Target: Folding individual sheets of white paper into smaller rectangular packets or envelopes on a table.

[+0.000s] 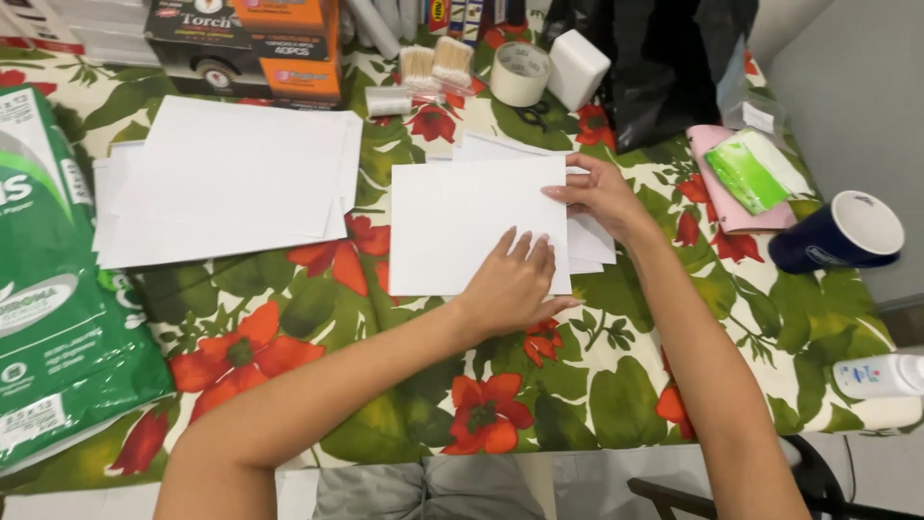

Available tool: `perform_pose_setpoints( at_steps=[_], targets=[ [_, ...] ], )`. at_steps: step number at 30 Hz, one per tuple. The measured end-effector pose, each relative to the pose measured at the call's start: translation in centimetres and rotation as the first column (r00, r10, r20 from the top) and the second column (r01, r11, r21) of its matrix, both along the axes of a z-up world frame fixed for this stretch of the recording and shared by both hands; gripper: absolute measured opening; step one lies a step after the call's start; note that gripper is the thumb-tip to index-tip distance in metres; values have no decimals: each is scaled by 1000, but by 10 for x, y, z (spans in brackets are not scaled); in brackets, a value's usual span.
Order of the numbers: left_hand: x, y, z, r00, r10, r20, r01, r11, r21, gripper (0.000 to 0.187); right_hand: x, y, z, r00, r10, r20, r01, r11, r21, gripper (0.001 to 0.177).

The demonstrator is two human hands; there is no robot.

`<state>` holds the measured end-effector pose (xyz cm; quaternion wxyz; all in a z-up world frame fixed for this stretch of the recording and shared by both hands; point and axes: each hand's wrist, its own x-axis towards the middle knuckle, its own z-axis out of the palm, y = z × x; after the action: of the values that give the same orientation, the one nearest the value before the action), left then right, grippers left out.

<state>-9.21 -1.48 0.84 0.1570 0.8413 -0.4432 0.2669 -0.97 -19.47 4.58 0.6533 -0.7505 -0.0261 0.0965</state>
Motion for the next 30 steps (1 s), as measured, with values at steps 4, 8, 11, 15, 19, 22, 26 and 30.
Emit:
perform_pose_setpoints(
  at_steps=[4,8,11,15,19,22,26,30],
  targets=[
    [53,6,27,983,66,-173,-57,997,54,57,-6,-32,16,1000,-20,0,20,999,-50,39],
    [118,24,37,870,166,-464,-200,979,-26,58,7,-67,4,997,-78,-18,78,997,9,33],
    [156,28,32,750,100,-654,-194,978,-73,41,10,-72,-1,994,-103,-36,104,994,20,37],
    [182,24,12,726,119,-677,-216,975,-60,20,15,-68,-1,994,-85,68,92,989,-115,53],
    [180,25,4,741,110,-663,-216,973,-80,18,21,-51,-15,783,-170,598,454,814,-362,53],
    [179,30,8,752,55,-657,-165,981,-107,16,14,-9,-16,638,-43,769,493,789,-365,40],
    [179,36,13,737,44,-675,-152,983,-102,16,-1,31,-19,769,168,617,342,707,-619,60],
    [173,45,16,767,69,-638,-150,986,-73,13,-6,39,-16,831,179,526,279,685,-673,65]
  ],
)
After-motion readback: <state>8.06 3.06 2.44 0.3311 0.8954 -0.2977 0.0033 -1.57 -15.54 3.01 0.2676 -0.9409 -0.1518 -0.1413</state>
